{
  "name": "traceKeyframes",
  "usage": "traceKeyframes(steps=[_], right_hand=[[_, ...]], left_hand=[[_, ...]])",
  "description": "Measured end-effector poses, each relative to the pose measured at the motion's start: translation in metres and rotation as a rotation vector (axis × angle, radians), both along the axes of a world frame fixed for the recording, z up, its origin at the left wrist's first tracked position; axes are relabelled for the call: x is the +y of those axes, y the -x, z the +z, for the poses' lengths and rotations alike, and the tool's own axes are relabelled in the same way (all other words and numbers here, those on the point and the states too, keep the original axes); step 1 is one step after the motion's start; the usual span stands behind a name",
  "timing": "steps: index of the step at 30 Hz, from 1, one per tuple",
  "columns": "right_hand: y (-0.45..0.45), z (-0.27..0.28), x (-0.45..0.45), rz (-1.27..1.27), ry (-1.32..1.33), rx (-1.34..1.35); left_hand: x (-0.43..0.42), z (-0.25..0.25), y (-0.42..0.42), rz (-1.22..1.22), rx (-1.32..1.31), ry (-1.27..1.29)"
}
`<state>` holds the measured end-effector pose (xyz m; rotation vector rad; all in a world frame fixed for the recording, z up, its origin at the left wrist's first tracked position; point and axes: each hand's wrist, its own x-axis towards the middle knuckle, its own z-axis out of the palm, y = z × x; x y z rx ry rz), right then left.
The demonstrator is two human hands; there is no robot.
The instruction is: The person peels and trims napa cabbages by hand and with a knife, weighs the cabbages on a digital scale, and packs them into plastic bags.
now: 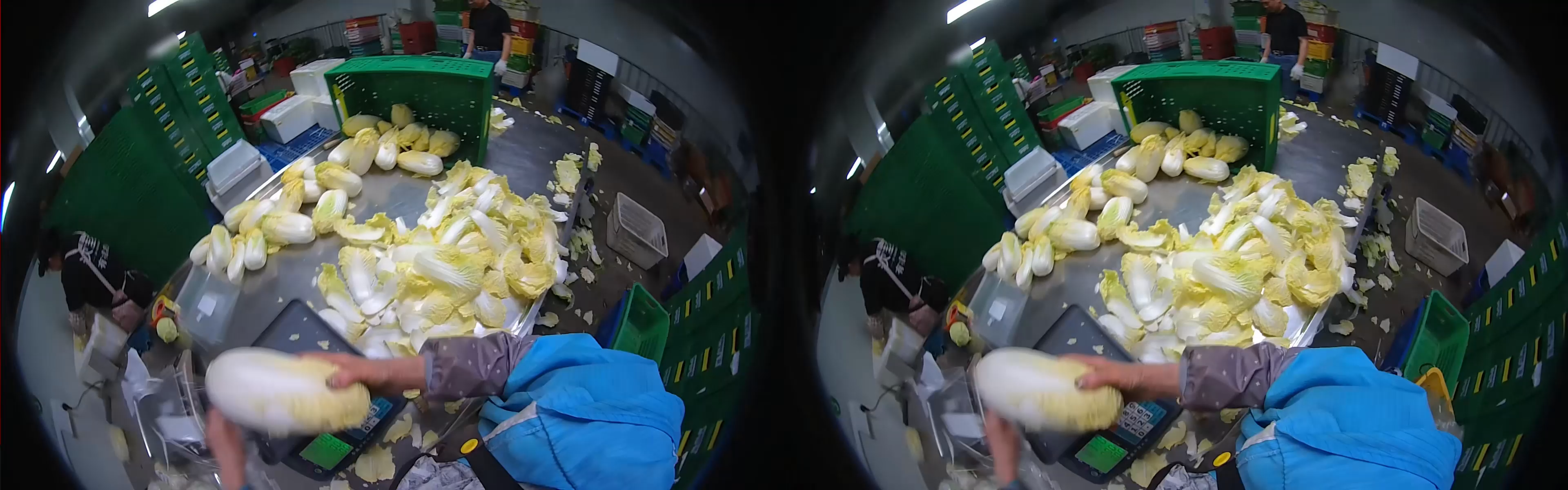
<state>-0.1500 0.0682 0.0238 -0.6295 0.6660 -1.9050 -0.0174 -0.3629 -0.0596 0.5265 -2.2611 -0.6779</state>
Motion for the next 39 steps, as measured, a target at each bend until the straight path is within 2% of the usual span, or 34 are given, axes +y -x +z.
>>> traceKeyframes(steps=[1,4,5,6,7,8,9,11,12,13,14,15,16,18,19,20,21,22,23,26,27,28,29,31,32,33,35,37,39], right_hand=[[-0.010,0.001,-0.001,-0.042,0.037,0.066],[-0.025,0.001,0.010,0.056,0.054,-0.002],[-0.025,-0.002,0.016,0.066,0.014,-0.047],[-0.022,-0.005,0.022,0.076,-0.026,-0.091],[-0.016,-0.009,0.030,0.075,-0.021,-0.086],[-0.010,-0.014,0.038,-0.019,-0.145,-0.077],[-0.004,-0.020,0.044,-0.107,-0.269,-0.074],[0.004,-0.026,0.053,-0.338,-0.421,0.207],[0.007,-0.027,0.056,-0.451,-0.466,0.480],[0.005,-0.028,0.058,-0.562,-0.476,0.715],[0.003,-0.032,0.058,-0.662,-0.472,0.916],[0.002,-0.029,0.059,-0.667,-0.494,1.073],[-0.002,-0.024,0.058,-0.735,-0.516,1.262],[-0.004,-0.023,0.054,-0.838,-0.545,1.429],[-0.002,-0.026,0.053,-0.858,-0.566,1.458],[0.000,-0.032,0.052,-0.870,-0.588,1.391],[0.003,-0.040,0.048,-0.865,-0.556,1.163],[0.003,-0.039,0.045,-0.751,-0.604,0.722],[0.008,-0.030,0.048,-0.576,-0.543,0.378],[0.005,-0.032,0.048,-0.609,-0.499,0.384],[0.007,-0.030,0.045,-0.637,-0.501,0.505],[0.007,-0.029,0.043,-0.667,-0.506,0.624],[0.009,-0.033,0.041,-0.663,-0.510,0.617],[0.019,-0.037,0.034,-0.845,-0.542,0.925],[0.018,-0.033,0.036,-0.839,-0.571,0.823],[0.020,-0.036,0.037,-0.836,-0.570,0.828],[0.023,-0.046,0.040,-0.669,-0.458,0.315],[0.017,-0.039,0.032,-0.637,-0.479,0.284],[0.022,-0.048,0.023,-0.733,-0.569,0.773]], left_hand=[[0.004,0.006,0.013,-0.076,-0.013,-0.076],[0.027,0.031,0.040,-0.286,-0.088,-0.296],[0.103,0.048,0.058,-0.351,-0.112,-0.372],[0.144,0.066,0.078,-0.416,-0.135,-0.447],[0.164,0.048,0.051,-0.480,-0.161,-0.523],[0.211,0.082,0.090,-0.539,-0.192,-0.601],[0.215,0.085,0.088,-0.591,-0.228,-0.682],[0.227,0.096,0.087,-0.445,-0.346,-0.707],[0.235,0.101,0.088,-0.413,-0.389,-0.659],[0.233,0.092,0.093,-0.396,-0.264,-0.470],[0.220,0.083,0.100,-0.368,-0.295,-0.493],[0.229,0.086,0.103,-0.366,-0.108,-0.373],[0.238,0.098,0.107,-0.355,-0.139,-0.337],[0.260,0.107,0.106,-0.380,-0.009,-0.234],[0.269,0.105,0.103,-0.415,0.003,-0.098],[0.288,0.113,0.095,-0.487,-0.033,-0.127],[0.300,0.113,0.090,-0.593,-0.077,0.008],[0.311,0.108,0.087,-0.644,-0.073,0.043],[0.311,0.108,0.086,-0.609,-0.112,0.108],[0.291,0.092,0.101,-0.400,-0.003,0.088],[0.300,0.094,0.102,-0.395,-0.012,0.090],[0.314,0.097,0.103,-0.438,-0.010,0.199],[0.327,0.099,0.104,-0.479,-0.004,0.305],[0.347,0.099,0.102,-0.603,0.000,0.356],[0.344,0.095,0.100,-0.618,0.036,0.302],[0.338,0.092,0.100,-0.614,0.040,0.301],[0.325,0.088,0.099,-0.501,0.114,0.098],[0.334,0.094,0.100,-0.491,0.124,0.036],[0.351,0.094,0.096,-0.587,-0.008,0.239]])
